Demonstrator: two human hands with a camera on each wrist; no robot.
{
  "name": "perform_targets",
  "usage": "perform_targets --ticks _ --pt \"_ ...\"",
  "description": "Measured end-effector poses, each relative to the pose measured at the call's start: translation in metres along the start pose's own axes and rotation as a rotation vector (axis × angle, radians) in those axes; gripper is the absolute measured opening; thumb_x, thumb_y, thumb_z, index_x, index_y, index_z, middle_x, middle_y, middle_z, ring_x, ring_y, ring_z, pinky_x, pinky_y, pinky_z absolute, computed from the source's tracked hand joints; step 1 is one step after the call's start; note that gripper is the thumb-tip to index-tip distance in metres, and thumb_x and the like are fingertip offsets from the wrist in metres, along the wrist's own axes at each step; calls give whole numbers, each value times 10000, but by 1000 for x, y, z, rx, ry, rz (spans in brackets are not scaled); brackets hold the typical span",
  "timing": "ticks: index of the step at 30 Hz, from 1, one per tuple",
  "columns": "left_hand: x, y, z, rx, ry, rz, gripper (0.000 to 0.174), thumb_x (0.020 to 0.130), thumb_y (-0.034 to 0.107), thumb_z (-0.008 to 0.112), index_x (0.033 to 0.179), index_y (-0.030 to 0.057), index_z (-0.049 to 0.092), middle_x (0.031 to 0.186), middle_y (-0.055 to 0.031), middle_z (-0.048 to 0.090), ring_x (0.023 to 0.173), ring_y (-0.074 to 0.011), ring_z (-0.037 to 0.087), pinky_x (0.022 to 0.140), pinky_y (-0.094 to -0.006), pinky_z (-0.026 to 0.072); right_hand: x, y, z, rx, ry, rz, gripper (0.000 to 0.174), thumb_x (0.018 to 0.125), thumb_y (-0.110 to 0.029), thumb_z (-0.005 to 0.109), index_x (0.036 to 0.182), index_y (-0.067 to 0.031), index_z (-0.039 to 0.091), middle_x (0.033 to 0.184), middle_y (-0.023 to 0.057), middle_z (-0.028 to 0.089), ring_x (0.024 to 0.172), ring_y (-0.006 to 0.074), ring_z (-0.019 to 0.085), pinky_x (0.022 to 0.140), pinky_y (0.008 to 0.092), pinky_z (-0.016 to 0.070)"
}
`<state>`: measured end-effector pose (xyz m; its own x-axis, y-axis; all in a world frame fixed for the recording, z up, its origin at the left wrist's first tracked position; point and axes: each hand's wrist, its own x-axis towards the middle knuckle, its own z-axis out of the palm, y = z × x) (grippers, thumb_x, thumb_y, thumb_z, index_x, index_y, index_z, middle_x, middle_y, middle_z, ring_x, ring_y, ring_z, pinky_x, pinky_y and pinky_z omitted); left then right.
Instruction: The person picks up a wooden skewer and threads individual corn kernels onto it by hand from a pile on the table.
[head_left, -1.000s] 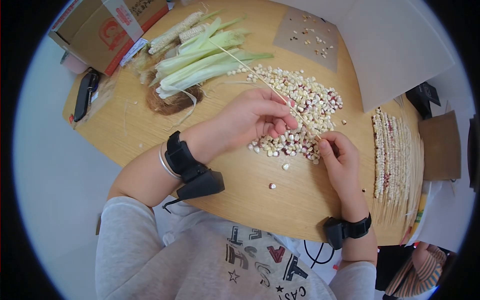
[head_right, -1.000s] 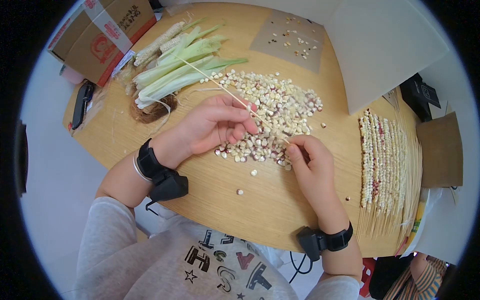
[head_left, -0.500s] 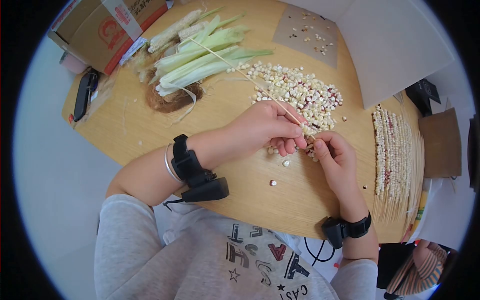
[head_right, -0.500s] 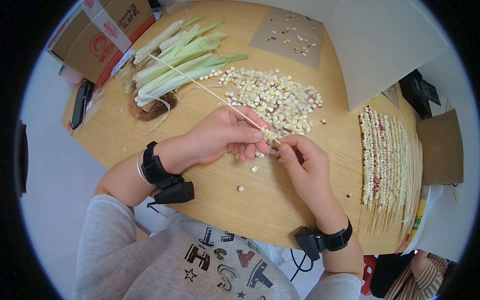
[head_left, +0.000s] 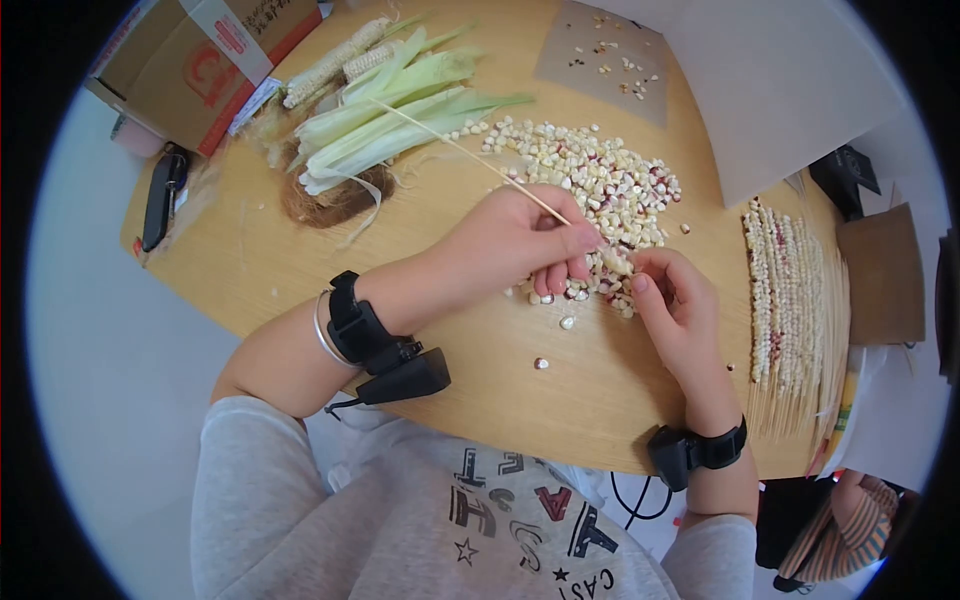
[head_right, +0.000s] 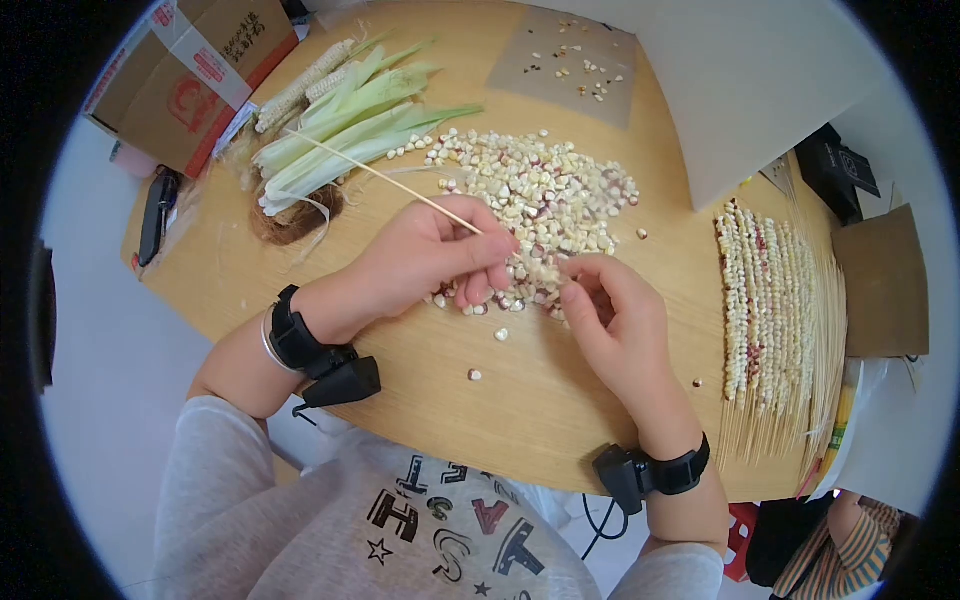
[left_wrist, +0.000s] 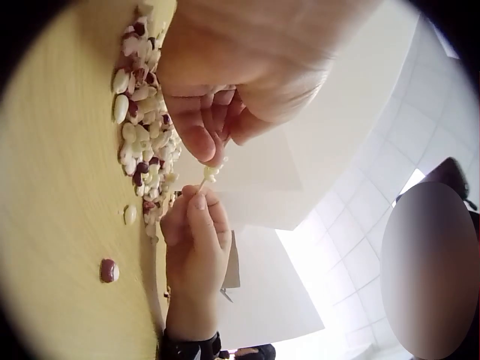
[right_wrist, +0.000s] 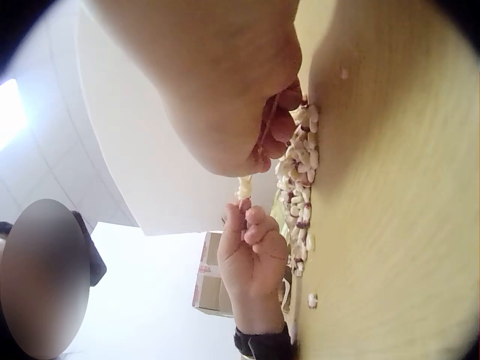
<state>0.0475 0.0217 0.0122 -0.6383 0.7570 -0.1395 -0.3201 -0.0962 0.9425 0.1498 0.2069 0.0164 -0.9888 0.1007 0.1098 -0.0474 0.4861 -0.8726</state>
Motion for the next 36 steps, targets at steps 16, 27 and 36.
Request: perform_targets --ticks 16,27,36 --pt "6 6 -23 492 274 118 193 786 130 597 948 24 608 754 -3 555 649 -39 475 560 -188 404 7 18 -11 -112 140 -13 217 862 -170 533 938 30 567 716 38 568 621 77 527 562 211 428" --pt "8 -9 -21 936 113 359 271 742 141 622 1007 91 617 692 -9 468 609 -101 448 535 -237 382 6 14 -8 -79 104 44 200 840 -151 558 938 22 579 700 42 567 624 77 524 556 208 424" --pt "6 -5 -20 1040 67 367 232 706 152 649 935 119 632 723 -46 471 640 -155 463 558 -275 390 7 23 -7 -100 91 55 202 831 -151 563 931 24 583 712 41 575 627 86 524 568 220 424"
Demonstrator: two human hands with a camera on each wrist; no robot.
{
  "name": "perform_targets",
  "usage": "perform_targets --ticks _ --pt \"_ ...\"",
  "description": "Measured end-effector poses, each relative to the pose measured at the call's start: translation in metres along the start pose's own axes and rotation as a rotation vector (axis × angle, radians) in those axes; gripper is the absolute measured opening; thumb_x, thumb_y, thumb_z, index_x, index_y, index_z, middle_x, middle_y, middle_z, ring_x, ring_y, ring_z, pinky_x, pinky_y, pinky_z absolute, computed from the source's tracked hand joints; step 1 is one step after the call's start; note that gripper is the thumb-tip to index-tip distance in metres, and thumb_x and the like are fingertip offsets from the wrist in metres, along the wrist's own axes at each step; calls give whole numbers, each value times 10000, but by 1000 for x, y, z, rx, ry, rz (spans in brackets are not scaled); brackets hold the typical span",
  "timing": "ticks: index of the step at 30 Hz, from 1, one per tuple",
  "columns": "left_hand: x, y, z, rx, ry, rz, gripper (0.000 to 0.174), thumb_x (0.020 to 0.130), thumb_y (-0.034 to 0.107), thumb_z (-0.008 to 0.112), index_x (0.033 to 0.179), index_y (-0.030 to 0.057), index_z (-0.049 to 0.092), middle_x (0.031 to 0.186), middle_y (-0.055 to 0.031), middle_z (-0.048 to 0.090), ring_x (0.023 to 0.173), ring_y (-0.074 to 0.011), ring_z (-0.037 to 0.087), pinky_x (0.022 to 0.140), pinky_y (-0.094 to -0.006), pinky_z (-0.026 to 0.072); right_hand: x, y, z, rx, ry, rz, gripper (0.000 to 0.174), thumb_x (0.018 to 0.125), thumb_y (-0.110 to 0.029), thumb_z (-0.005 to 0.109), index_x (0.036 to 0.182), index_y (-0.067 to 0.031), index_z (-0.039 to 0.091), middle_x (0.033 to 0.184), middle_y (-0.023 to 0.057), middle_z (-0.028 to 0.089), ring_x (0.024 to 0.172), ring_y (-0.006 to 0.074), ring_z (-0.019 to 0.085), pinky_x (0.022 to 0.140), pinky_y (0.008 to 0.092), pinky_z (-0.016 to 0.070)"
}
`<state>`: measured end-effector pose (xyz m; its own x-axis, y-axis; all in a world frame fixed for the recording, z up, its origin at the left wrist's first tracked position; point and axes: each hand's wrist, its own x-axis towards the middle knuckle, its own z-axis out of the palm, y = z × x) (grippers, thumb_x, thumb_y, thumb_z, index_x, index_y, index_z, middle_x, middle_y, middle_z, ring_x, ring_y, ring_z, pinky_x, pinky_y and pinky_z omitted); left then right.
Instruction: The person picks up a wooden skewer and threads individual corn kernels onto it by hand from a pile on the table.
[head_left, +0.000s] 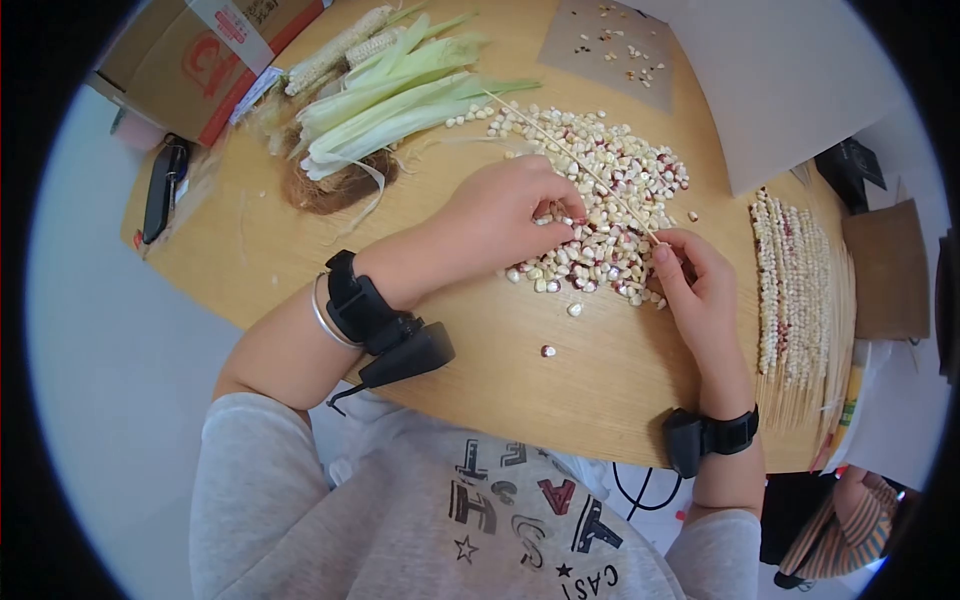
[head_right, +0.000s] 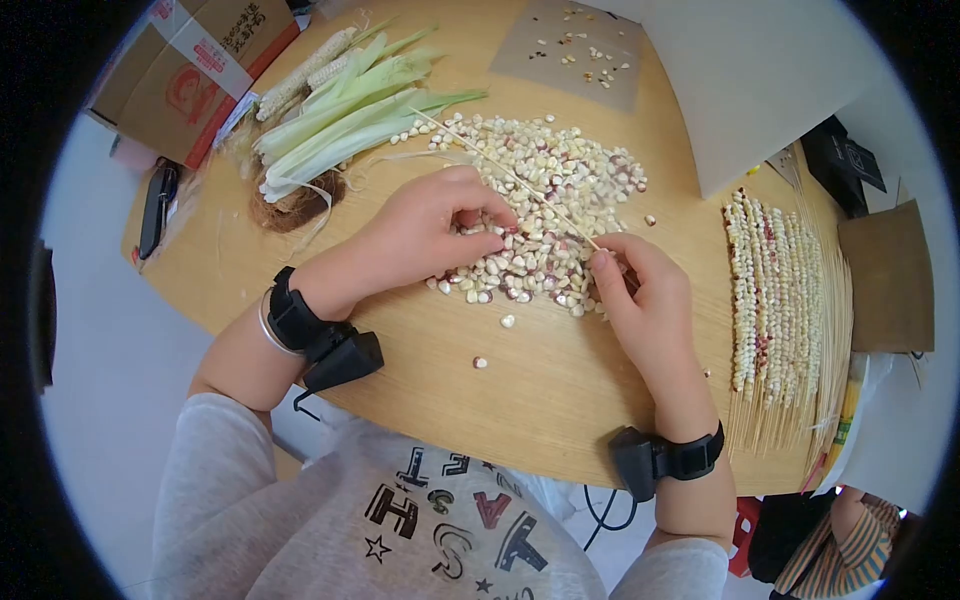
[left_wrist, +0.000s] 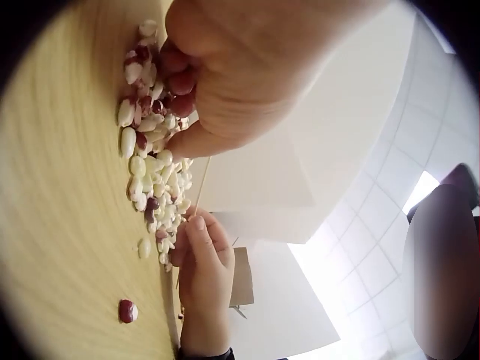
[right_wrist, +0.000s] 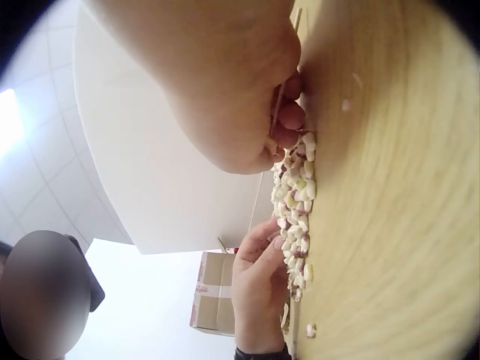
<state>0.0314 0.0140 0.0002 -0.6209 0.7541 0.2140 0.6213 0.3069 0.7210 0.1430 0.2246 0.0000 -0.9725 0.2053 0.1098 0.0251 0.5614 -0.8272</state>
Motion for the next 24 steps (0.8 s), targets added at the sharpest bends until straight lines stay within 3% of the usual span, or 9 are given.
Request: perform_targets --ticks 6,9,17,19,23,24 --pt "1 3 0 -19 25 -9 214 709 150 642 920 113 631 725 -53 478 647 -159 472 566 -270 394 -1 -8 -1 139 -22 92 202 827 -151 568 934 19 586 714 55 575 633 97 530 568 224 425" --pt "-1 2 3 -2 29 9 203 714 151 636 913 113 632 733 -58 486 656 -164 481 572 -270 399 0 -3 0 -28 -2 3 202 827 -152 570 934 19 586 718 55 578 637 100 532 572 225 428" --pt "1 1 3 9 37 49 116 732 140 621 830 77 620 708 -46 501 618 -144 494 552 -272 404 0 -2 -1 28 -10 32 198 828 -156 569 930 13 591 715 61 581 631 106 532 568 229 423" --pt "1 3 0 -159 13 -159 106 759 132 602 834 57 599 695 -28 525 574 -99 493 512 -232 408 0 0 0 -2 -18 22 203 831 -159 568 933 15 589 718 58 581 634 101 530 568 225 422" --pt "3 5 -8 -344 68 -284 151 802 109 556 926 24 568 719 -30 559 566 -67 498 494 -185 416 -1 -2 -1 -5 -16 21 205 833 -158 567 939 17 588 719 54 580 640 95 529 569 218 420" --pt "4 2 -8 -512 119 -333 173 827 106 524 968 7 543 748 -49 569 584 -76 515 508 -181 433 -1 -4 -1 31 -16 45 206 834 -157 567 941 18 587 718 54 580 640 94 529 569 216 419"
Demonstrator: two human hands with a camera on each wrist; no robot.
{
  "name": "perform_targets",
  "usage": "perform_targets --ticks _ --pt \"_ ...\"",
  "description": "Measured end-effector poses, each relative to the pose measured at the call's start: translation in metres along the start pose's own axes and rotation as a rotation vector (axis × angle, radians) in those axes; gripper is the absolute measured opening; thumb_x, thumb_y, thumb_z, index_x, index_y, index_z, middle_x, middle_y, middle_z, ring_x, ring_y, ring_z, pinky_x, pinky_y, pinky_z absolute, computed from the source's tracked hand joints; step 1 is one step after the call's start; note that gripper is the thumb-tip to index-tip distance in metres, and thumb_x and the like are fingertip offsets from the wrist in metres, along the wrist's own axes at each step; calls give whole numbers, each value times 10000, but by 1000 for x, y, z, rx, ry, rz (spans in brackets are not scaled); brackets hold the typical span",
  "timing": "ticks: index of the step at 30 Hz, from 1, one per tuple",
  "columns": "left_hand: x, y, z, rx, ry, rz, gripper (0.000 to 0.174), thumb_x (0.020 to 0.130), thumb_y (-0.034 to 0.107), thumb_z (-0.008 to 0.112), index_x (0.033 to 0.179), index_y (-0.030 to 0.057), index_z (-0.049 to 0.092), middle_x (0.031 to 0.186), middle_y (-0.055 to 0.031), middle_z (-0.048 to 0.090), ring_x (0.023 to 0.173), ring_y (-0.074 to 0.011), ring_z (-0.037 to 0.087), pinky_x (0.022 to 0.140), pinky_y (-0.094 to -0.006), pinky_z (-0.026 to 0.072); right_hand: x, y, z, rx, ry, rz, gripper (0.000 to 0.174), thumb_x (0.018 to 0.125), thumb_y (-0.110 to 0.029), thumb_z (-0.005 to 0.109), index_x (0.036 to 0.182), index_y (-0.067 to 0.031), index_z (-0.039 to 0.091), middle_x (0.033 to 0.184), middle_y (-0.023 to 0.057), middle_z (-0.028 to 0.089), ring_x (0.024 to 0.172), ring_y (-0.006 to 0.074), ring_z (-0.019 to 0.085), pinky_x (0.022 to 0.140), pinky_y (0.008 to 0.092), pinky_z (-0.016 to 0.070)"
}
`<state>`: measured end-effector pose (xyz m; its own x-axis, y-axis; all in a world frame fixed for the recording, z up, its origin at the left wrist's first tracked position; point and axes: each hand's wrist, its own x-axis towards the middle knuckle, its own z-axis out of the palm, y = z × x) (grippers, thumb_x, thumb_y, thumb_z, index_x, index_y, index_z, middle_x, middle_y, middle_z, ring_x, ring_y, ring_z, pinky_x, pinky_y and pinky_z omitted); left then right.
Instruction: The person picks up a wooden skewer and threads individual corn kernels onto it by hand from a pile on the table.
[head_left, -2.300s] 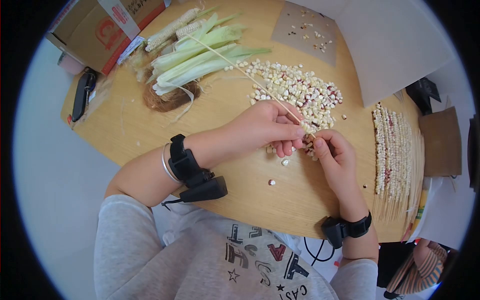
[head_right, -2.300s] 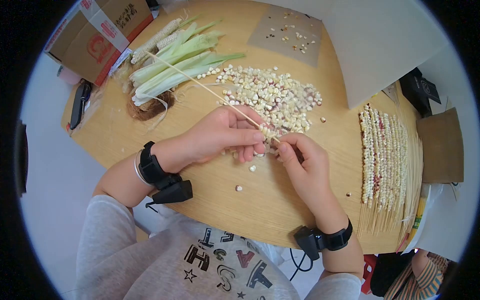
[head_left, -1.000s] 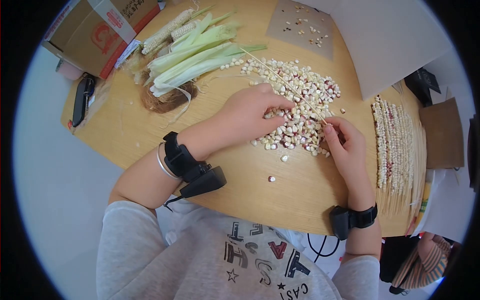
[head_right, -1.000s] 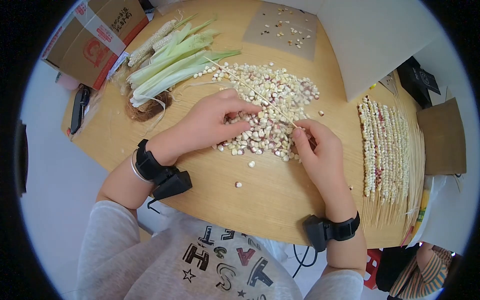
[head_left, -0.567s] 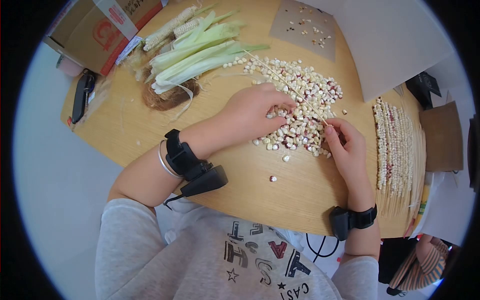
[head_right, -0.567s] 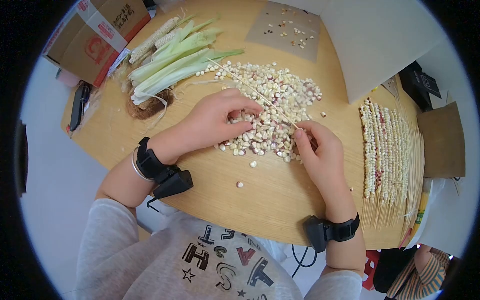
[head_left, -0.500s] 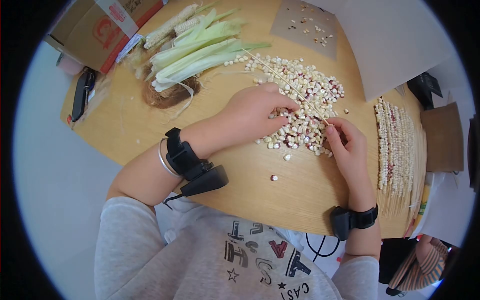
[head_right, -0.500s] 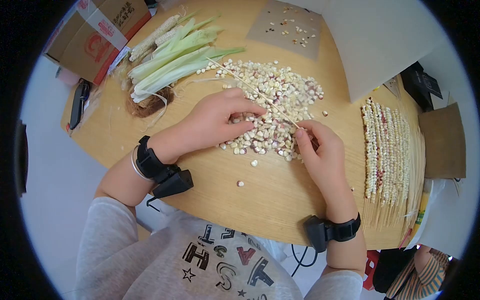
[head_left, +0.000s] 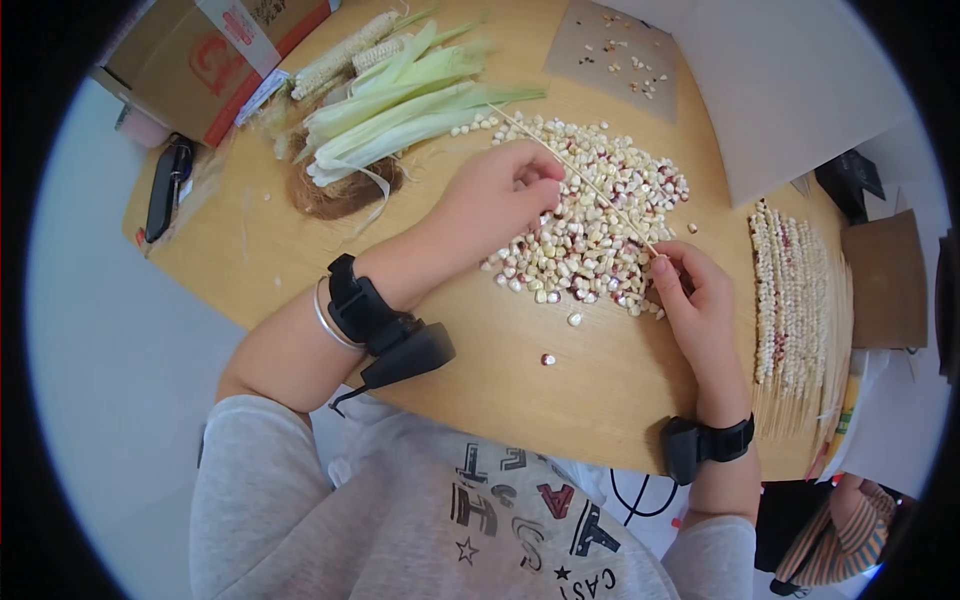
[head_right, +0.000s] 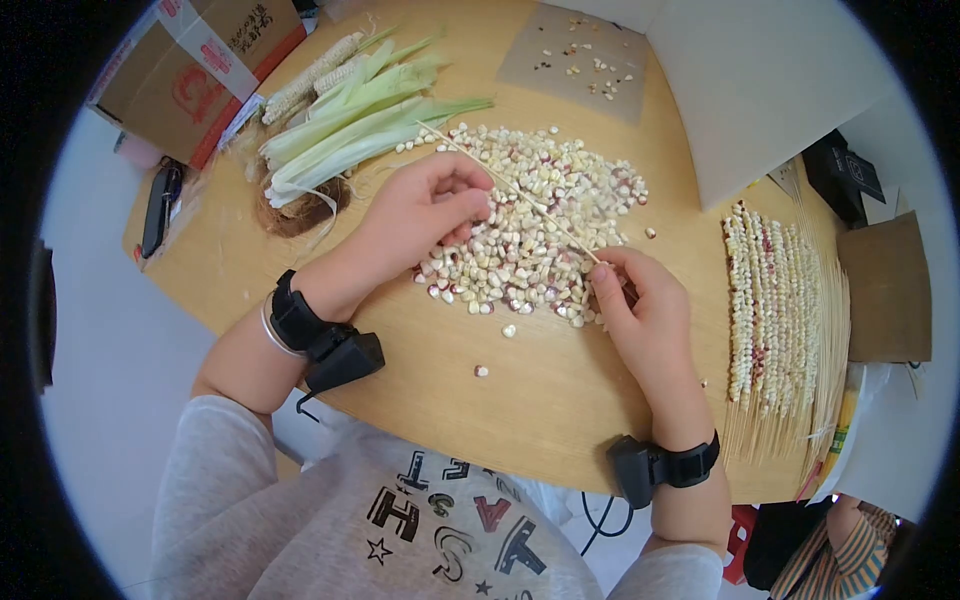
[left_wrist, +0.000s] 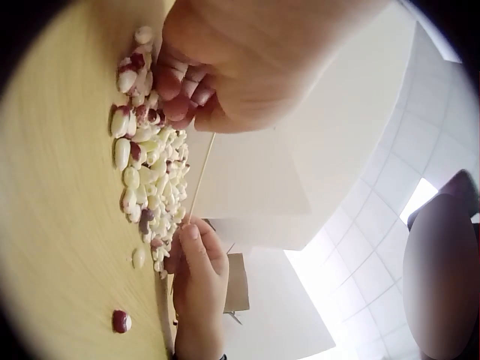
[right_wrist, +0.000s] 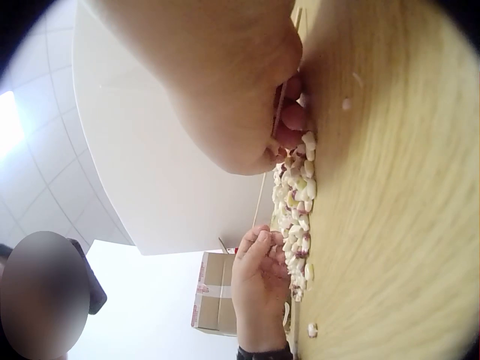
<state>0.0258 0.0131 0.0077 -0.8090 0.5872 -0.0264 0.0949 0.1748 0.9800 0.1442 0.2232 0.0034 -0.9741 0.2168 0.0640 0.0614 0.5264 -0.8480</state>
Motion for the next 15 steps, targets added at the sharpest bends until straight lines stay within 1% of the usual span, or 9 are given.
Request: perform_targets --ticks 1,2,4,5,6,7,9,13,15 --pt "3 -2 -2 -173 34 -50 195 853 102 492 1010 -10 518 778 -69 578 602 -86 533 521 -178 450 1 -1 0 0 5 -7 206 834 -157 567 941 18 587 718 54 580 640 94 529 569 216 419" --pt "5 -2 -5 -172 34 -46 195 853 102 492 1010 -10 518 778 -69 578 602 -86 533 521 -178 450 1 -1 0 -1 6 -13 206 834 -157 566 942 17 587 715 53 580 638 95 529 568 216 420" --pt "8 -6 -11 -429 89 -101 207 887 90 435 1034 -44 491 823 -108 585 624 -110 557 537 -201 470 1 0 0 -1 1 -15 205 835 -156 566 943 17 587 713 53 580 636 96 528 567 216 420" --pt "10 -6 -14 -409 120 -118 210 906 109 398 1017 -45 487 867 -145 589 667 -148 583 583 -226 491 1 0 -1 -37 0 -34 208 837 -155 564 945 21 584 714 51 580 634 95 532 566 216 423" --pt "10 -6 -17 -410 123 -122 210 906 109 398 1017 -45 487 867 -145 589 667 -148 583 583 -226 491 1 1 -1 -71 -1 -54 211 839 -155 562 947 26 582 716 50 581 632 95 536 566 217 426" --pt "11 -4 -19 -512 148 -146 209 907 110 387 1010 -46 482 885 -159 590 687 -160 589 605 -236 494 1 3 0 -70 -7 -51 211 839 -155 562 947 26 582 716 50 581 632 95 536 566 217 426" --pt "10 -4 -22 -631 199 -170 214 905 127 376 985 -47 471 928 -199 589 755 -204 604 658 -277 503 1 5 0 52 -3 -10 209 840 -148 557 939 34 583 716 56 585 626 100 549 568 222 434" --pt "14 -1 -30 -751 248 -209 228 889 116 381 1008 -61 460 935 -209 583 793 -228 605 679 -297 508 1 -8 -4 12 0 -2 212 840 -148 554 934 39 588 715 62 592 616 105 558 568 226 438" --pt "14 -2 -33 -777 273 -190 250 873 101 375 1039 -75 440 961 -216 573 835 -253 600 707 -313 509 2 -2 -4 -82 20 -72 209 840 -150 552 926 36 596 714 65 594 616 103 557 567 225 437"
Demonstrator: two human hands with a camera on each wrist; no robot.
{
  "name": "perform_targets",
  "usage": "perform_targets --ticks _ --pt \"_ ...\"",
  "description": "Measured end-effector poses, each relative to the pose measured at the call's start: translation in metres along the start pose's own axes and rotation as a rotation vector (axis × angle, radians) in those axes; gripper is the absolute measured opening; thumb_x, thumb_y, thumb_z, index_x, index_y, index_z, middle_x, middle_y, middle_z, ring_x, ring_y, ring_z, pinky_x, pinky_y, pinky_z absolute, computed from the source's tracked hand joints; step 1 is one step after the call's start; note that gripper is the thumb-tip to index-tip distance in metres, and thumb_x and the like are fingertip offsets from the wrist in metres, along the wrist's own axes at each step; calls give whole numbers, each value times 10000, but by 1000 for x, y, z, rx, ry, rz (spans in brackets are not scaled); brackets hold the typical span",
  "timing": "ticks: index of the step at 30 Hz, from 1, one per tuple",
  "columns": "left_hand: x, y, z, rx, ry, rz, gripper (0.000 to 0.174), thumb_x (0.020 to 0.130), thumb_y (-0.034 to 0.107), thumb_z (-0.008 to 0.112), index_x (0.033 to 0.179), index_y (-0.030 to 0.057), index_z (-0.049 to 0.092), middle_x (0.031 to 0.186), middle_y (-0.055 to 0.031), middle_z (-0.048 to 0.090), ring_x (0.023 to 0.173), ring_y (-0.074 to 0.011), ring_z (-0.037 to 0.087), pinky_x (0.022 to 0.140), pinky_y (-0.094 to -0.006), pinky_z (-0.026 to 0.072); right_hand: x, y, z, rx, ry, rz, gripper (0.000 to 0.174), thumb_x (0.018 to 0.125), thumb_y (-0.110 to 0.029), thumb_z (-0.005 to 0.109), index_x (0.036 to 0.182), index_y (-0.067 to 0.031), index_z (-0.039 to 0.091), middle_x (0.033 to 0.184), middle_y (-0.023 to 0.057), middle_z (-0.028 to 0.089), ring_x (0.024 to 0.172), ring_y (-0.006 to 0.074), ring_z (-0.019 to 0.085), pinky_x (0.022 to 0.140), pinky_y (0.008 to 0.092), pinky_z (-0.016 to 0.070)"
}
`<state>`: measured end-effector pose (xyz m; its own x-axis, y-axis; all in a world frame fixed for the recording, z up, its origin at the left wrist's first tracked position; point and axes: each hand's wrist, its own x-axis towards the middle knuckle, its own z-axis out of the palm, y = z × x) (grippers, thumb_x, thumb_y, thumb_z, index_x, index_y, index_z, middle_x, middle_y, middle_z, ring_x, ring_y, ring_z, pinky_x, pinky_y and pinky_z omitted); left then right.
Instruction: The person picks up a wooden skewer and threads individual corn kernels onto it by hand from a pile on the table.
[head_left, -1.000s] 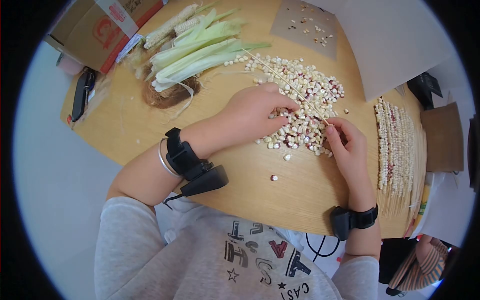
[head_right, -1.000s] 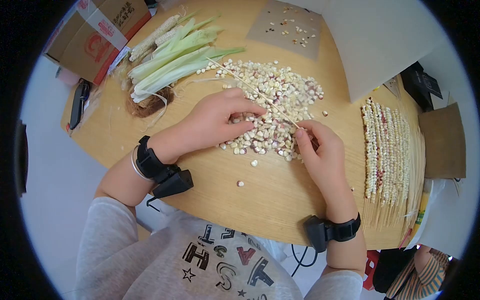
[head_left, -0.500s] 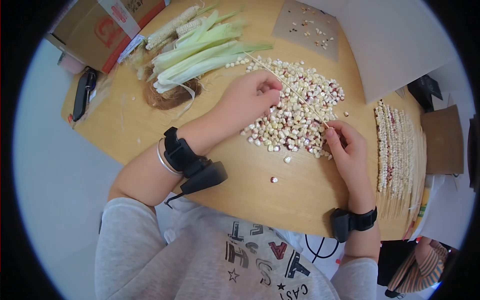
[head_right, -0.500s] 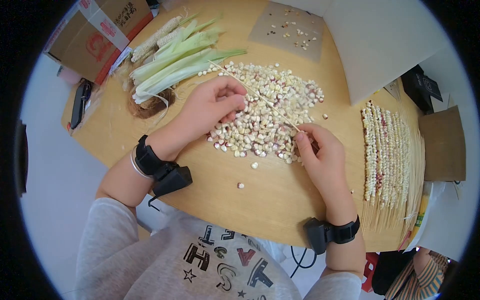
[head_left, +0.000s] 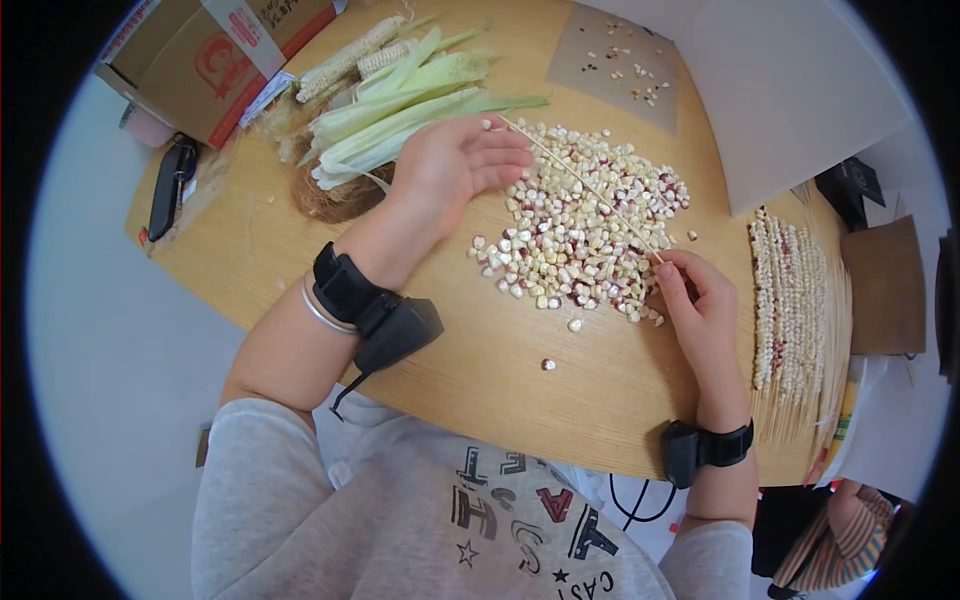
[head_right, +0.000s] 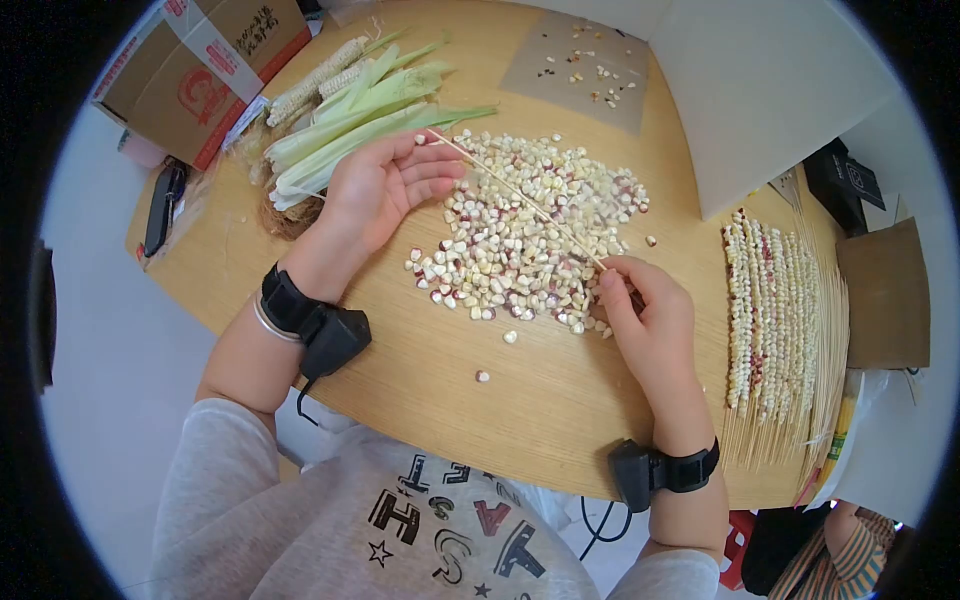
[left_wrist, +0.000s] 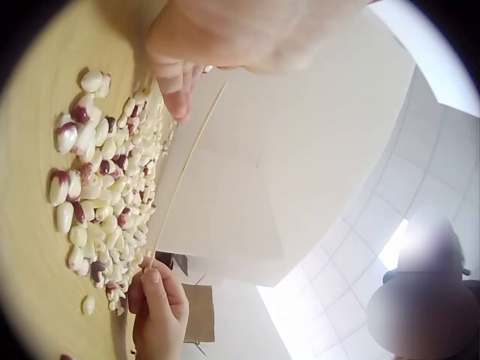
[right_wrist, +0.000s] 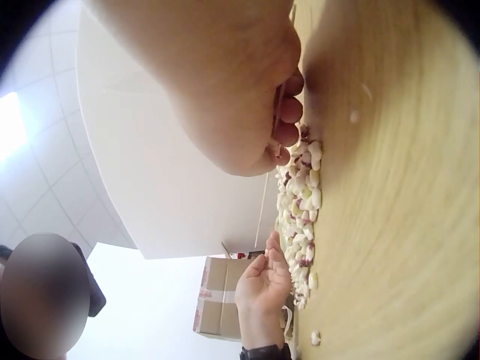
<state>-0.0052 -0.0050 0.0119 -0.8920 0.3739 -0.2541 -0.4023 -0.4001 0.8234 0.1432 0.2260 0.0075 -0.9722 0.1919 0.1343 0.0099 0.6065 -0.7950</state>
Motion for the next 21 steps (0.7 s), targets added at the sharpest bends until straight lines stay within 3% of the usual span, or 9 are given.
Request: perform_targets --ticks 10,21 --pt "-1 -1 2 115 -25 81 227 885 74 363 1056 -60 428 969 -202 565 854 -240 594 720 -296 506 -1 1 0 38 -9 63 199 832 -143 558 924 28 604 711 71 595 614 104 542 559 220 426" --pt "-1 0 2 106 6 115 173 886 91 429 1011 -27 454 962 -176 568 861 -227 591 742 -289 498 0 -2 -1 -39 4 -10 188 829 -126 554 913 36 603 703 78 596 603 111 562 559 228 436"
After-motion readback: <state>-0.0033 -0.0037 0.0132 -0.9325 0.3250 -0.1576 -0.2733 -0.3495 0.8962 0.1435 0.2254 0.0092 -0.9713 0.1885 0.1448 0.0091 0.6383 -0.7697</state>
